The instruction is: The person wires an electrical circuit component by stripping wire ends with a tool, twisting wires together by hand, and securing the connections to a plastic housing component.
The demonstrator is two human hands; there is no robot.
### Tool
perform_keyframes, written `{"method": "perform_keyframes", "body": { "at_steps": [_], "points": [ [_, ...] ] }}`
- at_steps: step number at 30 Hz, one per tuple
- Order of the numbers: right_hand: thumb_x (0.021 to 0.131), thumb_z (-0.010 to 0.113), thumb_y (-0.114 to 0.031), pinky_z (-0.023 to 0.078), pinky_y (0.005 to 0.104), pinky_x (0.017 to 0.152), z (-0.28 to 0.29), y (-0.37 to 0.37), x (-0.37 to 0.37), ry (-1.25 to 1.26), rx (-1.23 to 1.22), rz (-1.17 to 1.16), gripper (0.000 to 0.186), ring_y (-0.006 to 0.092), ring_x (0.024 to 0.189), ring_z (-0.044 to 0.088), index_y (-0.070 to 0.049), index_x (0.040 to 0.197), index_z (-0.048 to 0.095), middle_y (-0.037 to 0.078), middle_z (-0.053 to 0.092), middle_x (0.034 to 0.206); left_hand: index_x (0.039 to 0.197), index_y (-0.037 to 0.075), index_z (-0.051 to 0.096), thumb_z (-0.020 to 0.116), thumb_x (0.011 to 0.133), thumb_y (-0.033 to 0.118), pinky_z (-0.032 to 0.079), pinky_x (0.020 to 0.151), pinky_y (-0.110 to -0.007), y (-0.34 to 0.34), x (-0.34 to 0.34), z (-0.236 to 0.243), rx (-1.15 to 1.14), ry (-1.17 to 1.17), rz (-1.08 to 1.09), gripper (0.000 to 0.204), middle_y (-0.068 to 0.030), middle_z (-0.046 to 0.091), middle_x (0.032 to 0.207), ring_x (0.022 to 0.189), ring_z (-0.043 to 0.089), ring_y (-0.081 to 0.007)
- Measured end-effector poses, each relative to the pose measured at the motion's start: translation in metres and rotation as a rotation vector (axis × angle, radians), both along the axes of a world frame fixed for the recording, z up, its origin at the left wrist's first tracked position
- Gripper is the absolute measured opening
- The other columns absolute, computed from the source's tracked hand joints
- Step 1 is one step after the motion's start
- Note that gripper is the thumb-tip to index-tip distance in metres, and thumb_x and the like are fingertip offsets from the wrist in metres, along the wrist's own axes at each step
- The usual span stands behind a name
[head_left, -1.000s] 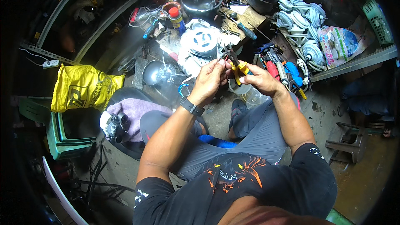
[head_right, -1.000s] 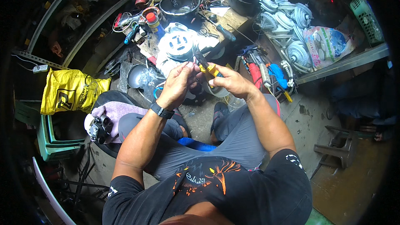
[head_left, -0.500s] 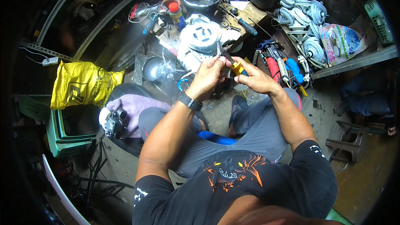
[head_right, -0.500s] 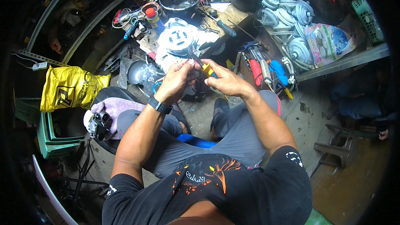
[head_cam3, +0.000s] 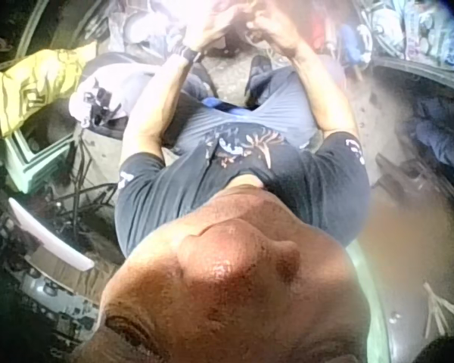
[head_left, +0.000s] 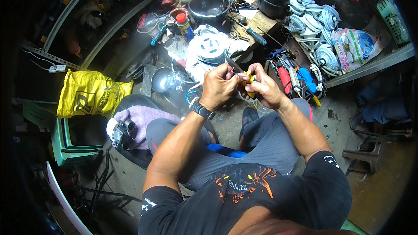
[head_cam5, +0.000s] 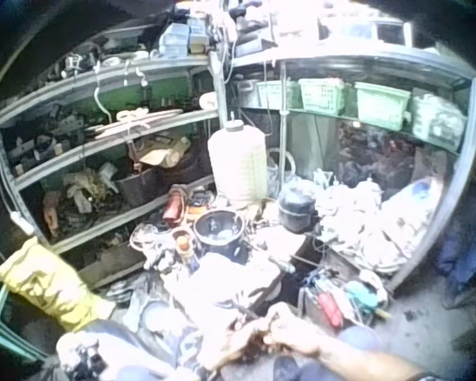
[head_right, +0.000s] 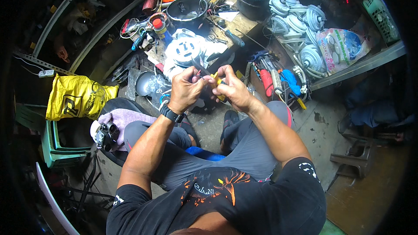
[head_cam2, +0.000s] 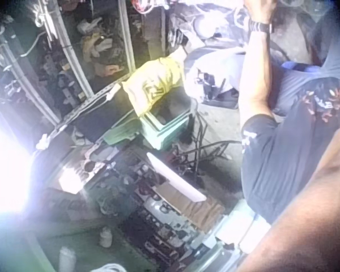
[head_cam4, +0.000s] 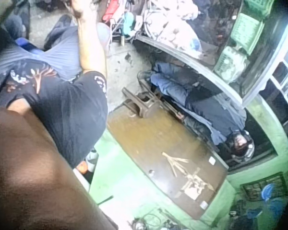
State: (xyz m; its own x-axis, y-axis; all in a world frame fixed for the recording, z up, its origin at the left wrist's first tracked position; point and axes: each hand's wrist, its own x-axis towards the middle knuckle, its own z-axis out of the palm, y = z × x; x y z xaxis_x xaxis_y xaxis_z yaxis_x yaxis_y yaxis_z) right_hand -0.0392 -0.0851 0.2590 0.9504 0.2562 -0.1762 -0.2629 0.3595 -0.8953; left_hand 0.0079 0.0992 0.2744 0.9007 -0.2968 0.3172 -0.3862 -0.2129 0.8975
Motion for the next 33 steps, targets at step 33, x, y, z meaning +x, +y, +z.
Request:
{"method": "perform_keyframes", "body": {
  "at_steps": [33],
  "points": [
    [0.091, 0.066, -0.038, 0.045, 0.0465, 0.101, -0.071, -0.132, 0.252, -0.23, -1.832, -0.14, 0.04, 0.0389, 0.121, 0.055, -0.006, 0.116, 0.066, 0.022, 0.059, 0.127, 0.109, 0.001, 0.066, 0.058, 0.103, 0.029, 0.047, 0.083, -0.027, 0.009, -0.001, -0.034, -0.373, 0.584, -0.065, 0.029, -0.0024, 0.068, 0.097, 0.088, 0.06, -0.0089]
  ]
}}
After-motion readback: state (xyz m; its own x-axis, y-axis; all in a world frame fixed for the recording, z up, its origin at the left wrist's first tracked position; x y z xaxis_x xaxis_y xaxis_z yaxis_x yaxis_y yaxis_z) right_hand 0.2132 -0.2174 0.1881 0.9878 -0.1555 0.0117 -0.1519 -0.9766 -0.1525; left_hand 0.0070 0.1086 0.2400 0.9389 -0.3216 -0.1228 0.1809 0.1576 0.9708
